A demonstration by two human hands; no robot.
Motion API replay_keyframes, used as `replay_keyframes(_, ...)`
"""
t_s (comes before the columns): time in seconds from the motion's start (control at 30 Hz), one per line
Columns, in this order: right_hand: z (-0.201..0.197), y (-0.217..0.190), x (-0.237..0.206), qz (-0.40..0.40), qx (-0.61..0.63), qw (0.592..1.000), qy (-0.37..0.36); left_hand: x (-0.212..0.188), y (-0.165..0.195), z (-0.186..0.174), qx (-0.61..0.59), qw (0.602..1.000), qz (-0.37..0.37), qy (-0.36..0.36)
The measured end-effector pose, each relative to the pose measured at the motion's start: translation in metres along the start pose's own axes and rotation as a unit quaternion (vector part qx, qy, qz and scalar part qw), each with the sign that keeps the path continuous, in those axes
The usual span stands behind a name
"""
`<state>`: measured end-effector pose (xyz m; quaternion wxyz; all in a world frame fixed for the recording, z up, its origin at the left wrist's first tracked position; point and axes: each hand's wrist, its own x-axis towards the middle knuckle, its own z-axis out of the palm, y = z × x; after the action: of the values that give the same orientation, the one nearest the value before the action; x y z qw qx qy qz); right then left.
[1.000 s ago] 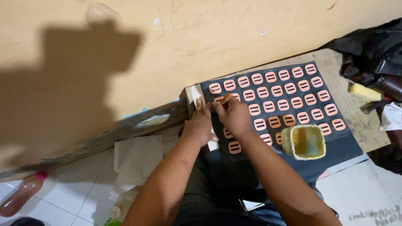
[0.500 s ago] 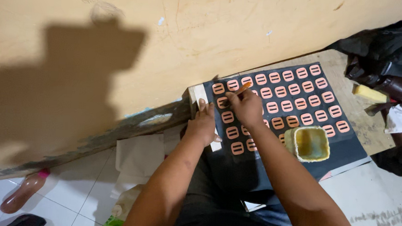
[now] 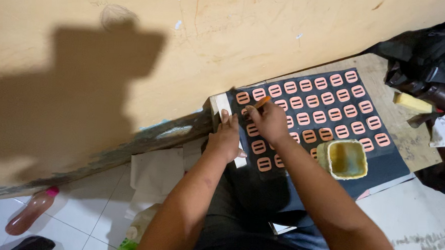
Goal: The person uses a small brush to apply a yellowish liquid from a plastic container onto pink rectangular shapes arranged on a black mat. The person repeatedly dips the brush into the container and paints each shape in sequence.
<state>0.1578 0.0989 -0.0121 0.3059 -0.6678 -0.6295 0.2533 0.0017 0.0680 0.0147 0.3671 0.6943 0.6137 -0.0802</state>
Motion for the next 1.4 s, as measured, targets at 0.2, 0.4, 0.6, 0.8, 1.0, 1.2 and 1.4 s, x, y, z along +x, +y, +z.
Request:
replay_keyframes(0.2,-0.025,0.001,0.024,-0.098,-0.042,0.994,-0.039,0.002,0.000,0.000,0.013,1.000,0.005,-0.005)
replay_keyframes(0.4,-0.033,-0.004,0.036,-0.029,-0.024,0.991,-0.128,0.002,0.002,-0.002,0.024,1.000,-0.006,-0.014)
replay_keyframes(0.6,-0.032,-0.019,0.050,-0.112,-0.128,0.967,-0.187,0.002,0.003,-0.001,0.021,1.000,-0.008,-0.010)
replay_keyframes(0.8,-0.019,-0.034,0.054,-0.166,-0.224,0.933,-0.226,0.003,0.005,-0.002,0.022,1.000,-0.014,-0.015)
replay_keyframes(1.0,-0.024,-0.027,0.053,-0.176,-0.237,0.933,-0.207,-0.002,0.004,-0.005,0.011,1.000,-0.010,-0.013)
replay_keyframes(1.2,-0.021,-0.033,0.057,-0.228,-0.271,0.917,-0.185,-0.002,0.004,-0.005,0.009,1.000,-0.011,-0.009)
replay_keyframes(1.4,-0.036,-0.025,0.053,-0.008,-0.142,0.979,-0.144,0.001,0.004,-0.002,0.020,1.000,-0.008,-0.013)
